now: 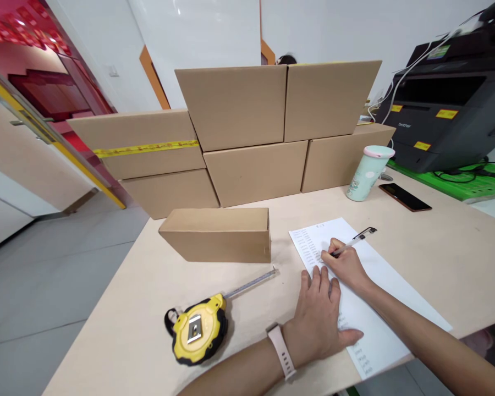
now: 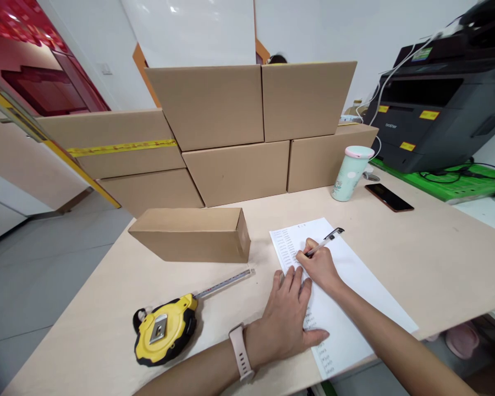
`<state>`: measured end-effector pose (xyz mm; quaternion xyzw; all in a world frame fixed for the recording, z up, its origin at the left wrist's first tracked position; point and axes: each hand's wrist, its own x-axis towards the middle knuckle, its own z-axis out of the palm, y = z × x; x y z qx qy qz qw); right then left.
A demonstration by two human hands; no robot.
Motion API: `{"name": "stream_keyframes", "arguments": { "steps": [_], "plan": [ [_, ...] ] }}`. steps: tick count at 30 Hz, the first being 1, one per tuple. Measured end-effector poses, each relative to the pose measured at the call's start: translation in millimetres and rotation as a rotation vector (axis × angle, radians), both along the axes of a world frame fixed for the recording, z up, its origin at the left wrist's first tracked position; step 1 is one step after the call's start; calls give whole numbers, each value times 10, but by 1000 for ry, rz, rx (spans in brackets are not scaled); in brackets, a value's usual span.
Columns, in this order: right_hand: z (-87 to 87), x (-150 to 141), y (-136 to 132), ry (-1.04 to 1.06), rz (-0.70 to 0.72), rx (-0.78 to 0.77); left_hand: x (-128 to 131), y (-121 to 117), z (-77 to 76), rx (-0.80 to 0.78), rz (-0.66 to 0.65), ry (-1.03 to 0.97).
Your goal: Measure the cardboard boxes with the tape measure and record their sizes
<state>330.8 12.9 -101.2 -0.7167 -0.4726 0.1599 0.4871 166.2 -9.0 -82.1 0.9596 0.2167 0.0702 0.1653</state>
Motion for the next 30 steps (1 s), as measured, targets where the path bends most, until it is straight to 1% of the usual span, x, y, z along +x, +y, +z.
{"name": "stream_keyframes", "arguments": {
  "steps": [10, 18, 30],
  "plan": [
    [5, 2, -8, 9, -7, -6, -2, -3, 39, -13, 0, 17],
    [20, -1, -4, 3, -33, 6, 1, 11, -1, 23, 3, 6],
    [42, 8, -5, -9, -36, 1, -9, 1, 19, 10, -4, -4]
  ]
}}
